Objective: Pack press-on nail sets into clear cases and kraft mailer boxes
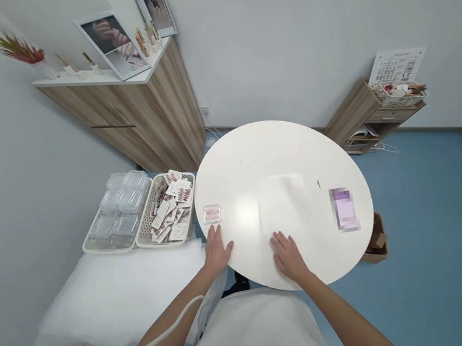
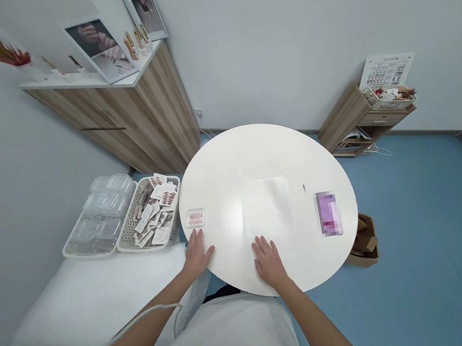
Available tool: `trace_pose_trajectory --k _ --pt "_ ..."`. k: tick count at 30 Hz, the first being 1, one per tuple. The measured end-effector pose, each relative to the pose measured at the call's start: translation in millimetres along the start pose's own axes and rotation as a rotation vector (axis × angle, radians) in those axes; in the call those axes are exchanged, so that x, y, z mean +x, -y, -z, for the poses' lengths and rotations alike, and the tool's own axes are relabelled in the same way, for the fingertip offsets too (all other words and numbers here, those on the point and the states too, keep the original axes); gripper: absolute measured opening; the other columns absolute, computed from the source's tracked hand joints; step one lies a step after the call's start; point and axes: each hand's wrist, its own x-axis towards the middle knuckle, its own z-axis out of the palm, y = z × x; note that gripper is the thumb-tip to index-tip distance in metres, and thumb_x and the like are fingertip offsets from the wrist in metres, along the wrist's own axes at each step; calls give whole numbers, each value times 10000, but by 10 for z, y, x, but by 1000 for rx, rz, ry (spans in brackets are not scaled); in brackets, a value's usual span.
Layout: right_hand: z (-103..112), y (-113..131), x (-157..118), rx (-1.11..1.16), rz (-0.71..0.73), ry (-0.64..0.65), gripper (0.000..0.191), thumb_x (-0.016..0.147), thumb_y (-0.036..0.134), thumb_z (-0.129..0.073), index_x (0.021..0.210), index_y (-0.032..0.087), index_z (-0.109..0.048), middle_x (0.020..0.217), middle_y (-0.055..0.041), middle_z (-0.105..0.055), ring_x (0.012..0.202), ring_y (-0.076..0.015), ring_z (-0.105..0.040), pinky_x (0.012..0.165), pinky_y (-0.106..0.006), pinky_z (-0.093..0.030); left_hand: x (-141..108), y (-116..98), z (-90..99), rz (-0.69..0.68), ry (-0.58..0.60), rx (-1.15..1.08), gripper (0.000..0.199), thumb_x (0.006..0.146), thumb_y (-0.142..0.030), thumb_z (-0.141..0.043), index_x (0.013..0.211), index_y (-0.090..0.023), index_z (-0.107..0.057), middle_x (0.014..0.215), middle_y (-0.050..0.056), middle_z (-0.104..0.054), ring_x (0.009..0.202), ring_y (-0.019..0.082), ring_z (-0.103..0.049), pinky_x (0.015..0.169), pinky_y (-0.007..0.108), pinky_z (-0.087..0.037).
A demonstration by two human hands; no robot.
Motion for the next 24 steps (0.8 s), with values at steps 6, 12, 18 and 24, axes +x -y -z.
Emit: trace_pose_trajectory --k 6,12,18,24 --pt "153 573 703 295 54 29 509 777 211 -405 1284 202 -368 1322 -63 -423 1250 -203 -336 1029 -402 -273 310 281 303 85 -130 -233 675 758 -412 -501 1317 -127 -251 1406 173 -213 1316 279 -135 1059 454 -146" --pt "128 1058 1370 707 -105 160 661 716 368 -553 1310 206 -311 1372 -76 -341 1249 -211 -336 1009 -372 -316 532 360 352 245 -83 -423 650 733 -345 -553 1292 -139 -292 1388 160 -279 1293 270 -223 1053 421 -185" --pt "-30 1297 1637 1028 -277 176 659 680 319 -600 1277 171 -362 1337 -106 -380 1212 -224 -386 952 -350 -378 598 442 273 287 -55 -556 628 719 -266 -570 1285 -156 -322 1359 139 -350 1261 253 -306 1031 391 -243" --pt "-72 1234 1507 1200 -355 93 592 653 276 -623 1213 211 -444 1369 -72 -332 1218 -219 -372 967 -373 -364 499 353 224 274 -44 -663 631 722 -196 -546 1306 -160 -309 1353 122 -362 1215 237 -378 991 378 -317"
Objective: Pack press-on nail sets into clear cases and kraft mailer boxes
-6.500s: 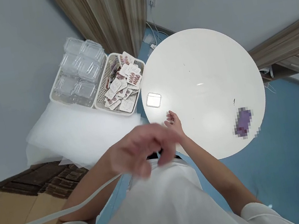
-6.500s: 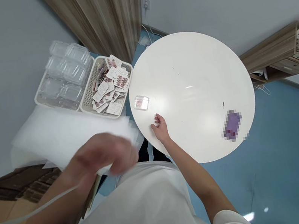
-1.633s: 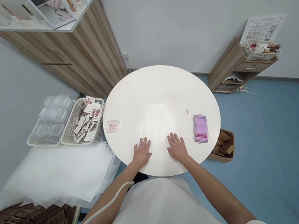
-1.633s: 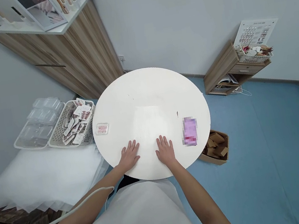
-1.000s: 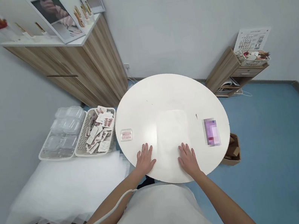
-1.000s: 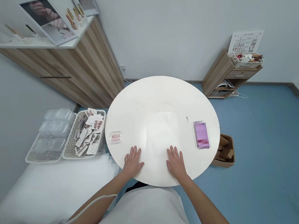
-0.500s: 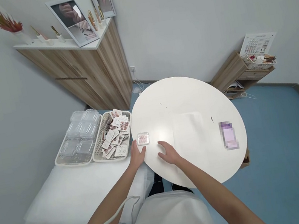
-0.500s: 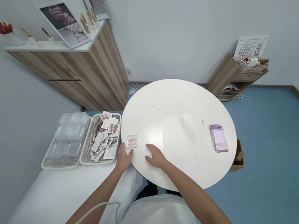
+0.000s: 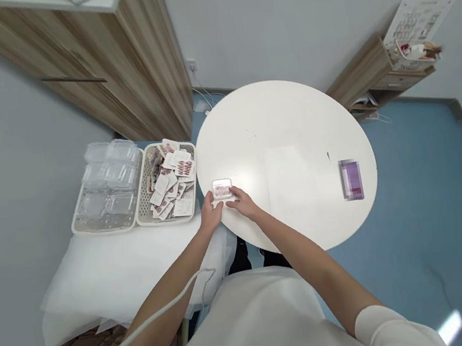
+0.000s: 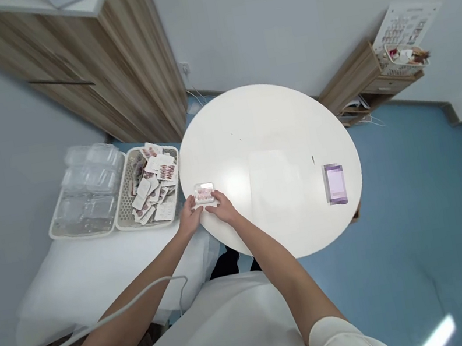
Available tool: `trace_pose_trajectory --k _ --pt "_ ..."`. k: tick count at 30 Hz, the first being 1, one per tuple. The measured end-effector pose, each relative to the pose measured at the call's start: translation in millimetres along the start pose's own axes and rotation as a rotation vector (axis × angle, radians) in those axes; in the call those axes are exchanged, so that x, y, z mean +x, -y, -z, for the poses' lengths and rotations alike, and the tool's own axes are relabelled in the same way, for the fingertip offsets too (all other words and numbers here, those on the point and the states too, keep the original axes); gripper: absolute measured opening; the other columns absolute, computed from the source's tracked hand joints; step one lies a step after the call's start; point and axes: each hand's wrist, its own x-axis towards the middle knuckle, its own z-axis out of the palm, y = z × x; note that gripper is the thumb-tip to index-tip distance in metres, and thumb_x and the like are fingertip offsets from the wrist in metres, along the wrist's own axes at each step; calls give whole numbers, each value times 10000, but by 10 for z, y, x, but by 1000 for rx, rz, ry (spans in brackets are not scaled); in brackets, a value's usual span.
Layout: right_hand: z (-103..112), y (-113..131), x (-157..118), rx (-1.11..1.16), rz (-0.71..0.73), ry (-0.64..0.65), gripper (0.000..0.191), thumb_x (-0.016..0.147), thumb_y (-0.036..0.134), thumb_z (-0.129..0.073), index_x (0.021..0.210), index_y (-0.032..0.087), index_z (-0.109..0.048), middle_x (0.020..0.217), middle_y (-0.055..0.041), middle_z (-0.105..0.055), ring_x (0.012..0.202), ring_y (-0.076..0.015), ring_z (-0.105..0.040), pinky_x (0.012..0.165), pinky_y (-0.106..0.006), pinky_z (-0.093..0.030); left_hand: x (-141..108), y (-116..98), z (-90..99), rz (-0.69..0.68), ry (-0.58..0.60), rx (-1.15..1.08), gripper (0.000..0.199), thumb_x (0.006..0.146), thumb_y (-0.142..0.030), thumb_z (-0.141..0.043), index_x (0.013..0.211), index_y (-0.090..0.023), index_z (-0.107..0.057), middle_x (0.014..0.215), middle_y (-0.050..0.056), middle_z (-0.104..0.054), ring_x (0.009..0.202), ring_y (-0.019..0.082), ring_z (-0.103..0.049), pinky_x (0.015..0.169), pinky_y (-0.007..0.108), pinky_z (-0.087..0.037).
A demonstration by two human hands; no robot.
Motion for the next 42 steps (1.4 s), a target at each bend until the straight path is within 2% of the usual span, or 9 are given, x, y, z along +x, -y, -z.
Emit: trace_pose_trajectory --k 4,8,14,19,25,31,35,39,42 --pt "270 -105 -270 31 46 -24 564 661 288 -623 1199 274 -454 1410 -24 -253 1253 -189 -319 1009 -360 -310 -194 -60 -193 -69 76 -16 609 733 -201 -529 1305 -195 -320 1343 92 -383 1217 222 -376 1000 378 -319" --pt "655 -246 -681 10 61 -103 493 672 285 -609 1152 294 -499 1404 -12 -266 1258 -195 -306 1011 -381 -302 -441 -116 -472 -156 237 20 587 725 -214 -534 1284 -188 -356 1299 97 -436 1166 222 -438 978 383 -353" --pt "1250 -485 -1253 43 20 -249 464 678 256 -589 1135 256 -509 1287 -51 -443 1142 -191 -446 964 -388 -364 -792 -239 -916 -222 482 159 544 701 -171 -508 1238 -163 -419 1235 93 -504 1098 205 -506 942 354 -400" --pt "1725 -676 -1527 10 -3 -256 436 687 217 -554 1122 233 -516 1201 -58 -520 1052 -176 -512 906 -355 -418 -1045 -293 -1282 -243 593 258 511 689 -152 -497 1199 -158 -465 1213 80 -532 1067 198 -533 918 326 -424" --pt "2069 -867 -1610 -31 -6 -169 395 684 166 -532 1076 214 -535 1161 -58 -547 924 -146 -575 843 -323 -456 -1267 -227 -1584 -229 534 387 490 692 -130 -472 1182 -147 -481 1163 76 -571 1036 187 -554 874 297 -448" --pt "2175 -1017 -1578 -111 -1 -69 371 692 129 -514 1053 210 -544 1110 -53 -574 918 -138 -584 847 -315 -461 -1432 -81 -1724 -197 395 461 488 698 -123 -454 1185 -144 -479 1156 78 -572 1039 182 -547 880 308 -442" --pt "2192 -1148 -1530 -160 47 -20 379 698 107 -498 1065 197 -530 1111 -65 -564 942 -142 -575 854 -317 -461 -1521 -31 -1779 -172 358 513 498 697 -128 -447 1194 -130 -475 1149 86 -573 1045 193 -540 882 315 -442" --pt "2194 -1239 -1495 -264 134 12 387 710 105 -476 1086 191 -510 1121 -73 -535 955 -146 -559 846 -318 -463 -1574 -48 -1797 -274 329 634 507 687 -116 -444 1193 -134 -477 1197 85 -534 1093 215 -496 946 347 -392" --pt "2207 -1246 -1532 -465 206 -13 429 707 136 -504 1131 195 -482 1163 -80 -490 1033 -182 -500 892 -345 -424 -1586 -69 -1757 -391 296 752 511 696 -130 -451 1206 -121 -458 1282 114 -439 1179 249 -394 985 387 -337"
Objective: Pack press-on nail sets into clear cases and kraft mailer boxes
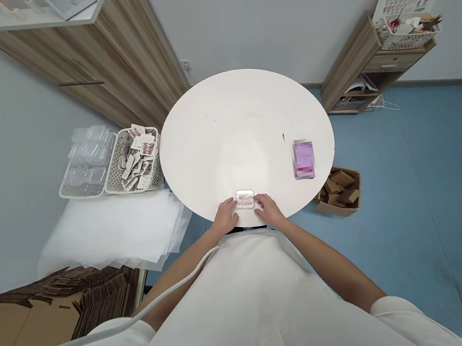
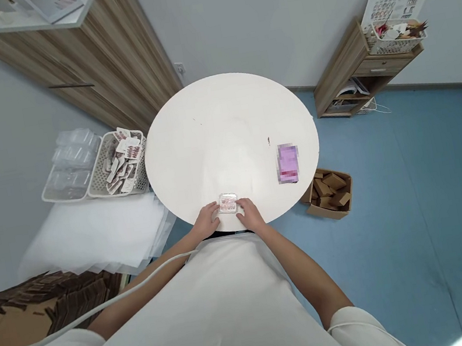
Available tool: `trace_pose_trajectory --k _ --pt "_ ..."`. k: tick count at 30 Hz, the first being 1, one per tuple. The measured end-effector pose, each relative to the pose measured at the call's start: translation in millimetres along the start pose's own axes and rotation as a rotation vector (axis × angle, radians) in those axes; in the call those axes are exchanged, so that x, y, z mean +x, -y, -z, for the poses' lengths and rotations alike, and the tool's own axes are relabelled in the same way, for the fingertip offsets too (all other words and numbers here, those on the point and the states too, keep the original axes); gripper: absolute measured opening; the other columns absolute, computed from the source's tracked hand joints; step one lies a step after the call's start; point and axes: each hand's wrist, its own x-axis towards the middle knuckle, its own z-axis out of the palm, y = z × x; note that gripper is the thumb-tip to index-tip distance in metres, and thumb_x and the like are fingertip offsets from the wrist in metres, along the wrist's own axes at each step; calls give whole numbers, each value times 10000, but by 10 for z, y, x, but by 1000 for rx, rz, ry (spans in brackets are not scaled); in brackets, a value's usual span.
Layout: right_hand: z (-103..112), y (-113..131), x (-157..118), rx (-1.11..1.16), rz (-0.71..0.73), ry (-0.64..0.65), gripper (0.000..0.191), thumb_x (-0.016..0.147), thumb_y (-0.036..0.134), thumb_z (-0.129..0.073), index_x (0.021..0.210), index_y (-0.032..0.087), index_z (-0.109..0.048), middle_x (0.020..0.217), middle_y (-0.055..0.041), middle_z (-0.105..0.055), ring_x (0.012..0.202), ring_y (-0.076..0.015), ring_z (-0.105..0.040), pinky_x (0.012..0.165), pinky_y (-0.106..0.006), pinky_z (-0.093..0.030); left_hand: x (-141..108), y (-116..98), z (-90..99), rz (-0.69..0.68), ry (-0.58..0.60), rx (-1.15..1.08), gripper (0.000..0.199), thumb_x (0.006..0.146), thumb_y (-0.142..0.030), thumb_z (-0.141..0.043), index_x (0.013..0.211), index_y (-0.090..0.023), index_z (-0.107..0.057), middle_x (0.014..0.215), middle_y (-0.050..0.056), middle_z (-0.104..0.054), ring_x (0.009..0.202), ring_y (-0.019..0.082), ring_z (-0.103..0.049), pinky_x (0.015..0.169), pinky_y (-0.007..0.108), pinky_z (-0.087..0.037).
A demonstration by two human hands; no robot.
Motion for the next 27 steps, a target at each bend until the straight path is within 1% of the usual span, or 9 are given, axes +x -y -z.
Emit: trace_pose_trajectory --k 3,6,9,11,14,17,20,23,27 --pt "15 19 -88 -221 -52 -81 528 689 187 -561 1199 211 -426 1237 -97 -423 1138 -256 -396 942 -418 -354 -4 25 77 -122 -10 115 553 720 -165 -459 1268 -159 -383 1358 117 -323 1223 274 -311 978 429 -313" --pt "-11 29 -168 -264 -184 -189 663 668 222 -588 1276 200 -323 1303 -122 -335 1191 -305 -321 961 -457 -305 28 36 150 -252 37 201 599 717 -173 -481 1296 -220 -334 1414 92 -218 1251 289 -253 986 442 -273" --pt "-68 28 -186 -64 -297 -254 768 661 255 -582 1327 203 -203 1318 -126 -295 1170 -274 -365 952 -404 -332 79 27 171 -317 106 236 627 690 -148 -505 1289 -224 -335 1427 91 -193 1262 287 -239 995 424 -244" --pt "-99 30 -169 103 -395 -262 816 646 282 -593 1336 221 -161 1247 -112 -378 1075 -241 -458 905 -366 -380 111 23 159 -313 139 229 631 675 -132 -511 1278 -219 -345 1420 96 -214 1248 285 -266 990 416 -244" --pt "-122 50 -136 226 -531 -246 807 602 319 -633 1303 235 -244 1050 -56 -507 951 -212 -522 863 -349 -404 151 30 140 -285 152 205 611 666 -128 -516 1252 -225 -371 1408 94 -245 1220 290 -304 975 419 -252" --pt "-155 112 -125 211 -539 -261 622 572 338 -654 1149 227 -450 1086 -58 -482 1034 -217 -477 909 -341 -372 192 49 149 -311 155 205 583 657 -134 -531 1218 -224 -404 1387 101 -275 1205 294 -315 964 422 -255" --pt "-243 214 -125 176 -495 -297 499 546 333 -675 1010 216 -536 1216 -80 -392 1182 -243 -352 972 -346 -319 231 69 168 -342 162 220 565 647 -144 -552 1192 -226 -425 1364 105 -303 1189 294 -330 956 420 -258" --pt "-350 313 -115 312 -453 -347 529 563 323 -672 1048 219 -490 1230 -82 -402 1155 -224 -397 931 -332 -375 253 87 172 -360 166 232 570 633 -143 -571 1178 -229 -430 1349 104 -319 1169 295 -347 951 422 -257" --pt "-389 366 -61 642 -511 -467 595 647 441 -602 1150 237 -357 1085 -64 -536 913 -175 -560 685 -277 -480 265 106 167 -380 168 249 598 610 -136 -597 1174 -229 -421 1350 110 -308 1149 296 -360 938 419 -266"
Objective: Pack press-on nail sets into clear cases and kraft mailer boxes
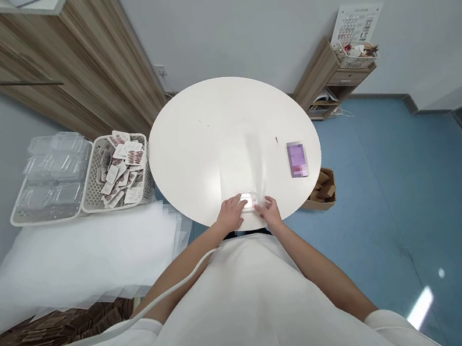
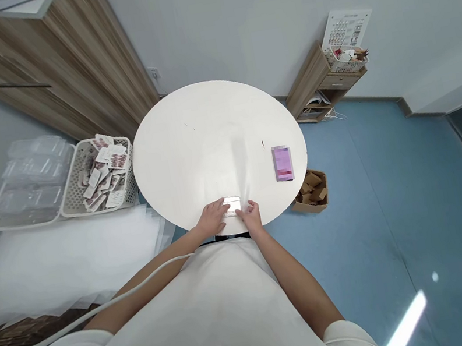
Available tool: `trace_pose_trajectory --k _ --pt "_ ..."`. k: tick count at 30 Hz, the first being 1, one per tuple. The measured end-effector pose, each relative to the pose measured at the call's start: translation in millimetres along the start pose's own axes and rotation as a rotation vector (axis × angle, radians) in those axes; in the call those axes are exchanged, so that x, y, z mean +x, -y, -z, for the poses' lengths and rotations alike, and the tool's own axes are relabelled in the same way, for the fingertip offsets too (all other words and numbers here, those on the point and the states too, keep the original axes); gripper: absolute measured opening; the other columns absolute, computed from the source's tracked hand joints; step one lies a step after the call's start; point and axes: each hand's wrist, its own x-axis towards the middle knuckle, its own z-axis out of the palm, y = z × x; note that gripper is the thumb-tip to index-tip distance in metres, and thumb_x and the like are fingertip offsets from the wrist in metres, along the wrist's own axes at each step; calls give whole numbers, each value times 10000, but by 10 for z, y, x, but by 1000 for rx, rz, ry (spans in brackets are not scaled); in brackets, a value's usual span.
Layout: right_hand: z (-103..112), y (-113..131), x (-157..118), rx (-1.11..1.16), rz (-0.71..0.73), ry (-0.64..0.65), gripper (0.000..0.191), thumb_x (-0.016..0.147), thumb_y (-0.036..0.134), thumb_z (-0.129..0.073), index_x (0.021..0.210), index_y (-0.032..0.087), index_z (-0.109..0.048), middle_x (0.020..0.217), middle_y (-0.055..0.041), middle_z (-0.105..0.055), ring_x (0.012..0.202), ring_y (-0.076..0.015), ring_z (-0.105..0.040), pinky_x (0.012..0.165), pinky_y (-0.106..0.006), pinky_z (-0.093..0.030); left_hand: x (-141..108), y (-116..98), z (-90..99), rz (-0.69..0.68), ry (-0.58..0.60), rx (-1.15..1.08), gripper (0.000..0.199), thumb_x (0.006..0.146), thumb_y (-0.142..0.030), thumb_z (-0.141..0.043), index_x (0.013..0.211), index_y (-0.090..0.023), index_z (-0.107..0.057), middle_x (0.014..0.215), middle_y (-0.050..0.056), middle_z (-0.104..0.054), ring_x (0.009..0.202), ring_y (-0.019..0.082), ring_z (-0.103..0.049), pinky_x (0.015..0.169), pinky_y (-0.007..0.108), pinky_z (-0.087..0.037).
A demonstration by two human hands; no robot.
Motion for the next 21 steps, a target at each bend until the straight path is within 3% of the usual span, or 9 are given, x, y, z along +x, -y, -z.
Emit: trace_pose_trajectory --k 3,6,9,13,17,21 --pt "18 58 61 127 -79 -4 477 707 553 -479 1045 219 -447 891 -41 -604 742 -155 -586 528 -244 -440 16 16 15 -6 10 6 612 590 -143 -622 1162 -236 -423 1341 108 -312 1128 298 -374 928 420 -276" --pt "49 127 96 126 -129 126 412 659 529 -549 878 180 -549 777 -40 -623 654 -144 -573 463 -227 -381 45 37 42 -22 24 18 595 578 -146 -635 1131 -243 -439 1306 102 -342 1094 296 -399 907 416 -296" --pt "44 171 73 65 -126 161 390 600 440 -637 880 175 -579 842 -37 -643 714 -148 -584 519 -222 -397 70 61 56 -38 32 6 571 577 -146 -636 1107 -246 -450 1272 98 -366 1073 294 -414 886 413 -316" --pt "-27 159 24 39 -77 99 443 572 357 -675 967 206 -547 963 -35 -631 801 -157 -589 612 -243 -455 83 85 58 -30 15 -80 543 586 -164 -632 1092 -248 -453 1265 88 -363 1081 287 -406 879 399 -326" --pt "-108 139 38 33 -138 5 416 583 272 -659 962 207 -498 900 -46 -623 676 -136 -579 517 -236 -458 56 105 100 -32 20 -121 548 566 -218 -660 1077 -238 -460 1244 86 -380 1092 283 -398 889 399 -327" --pt "-114 150 60 45 -151 72 287 602 262 -642 845 197 -503 832 -43 -623 634 -127 -573 464 -221 -440 -33 145 134 -106 -38 -88 593 563 -206 -667 1115 -231 -453 1257 96 -385 1162 288 -338 955 417 -265"
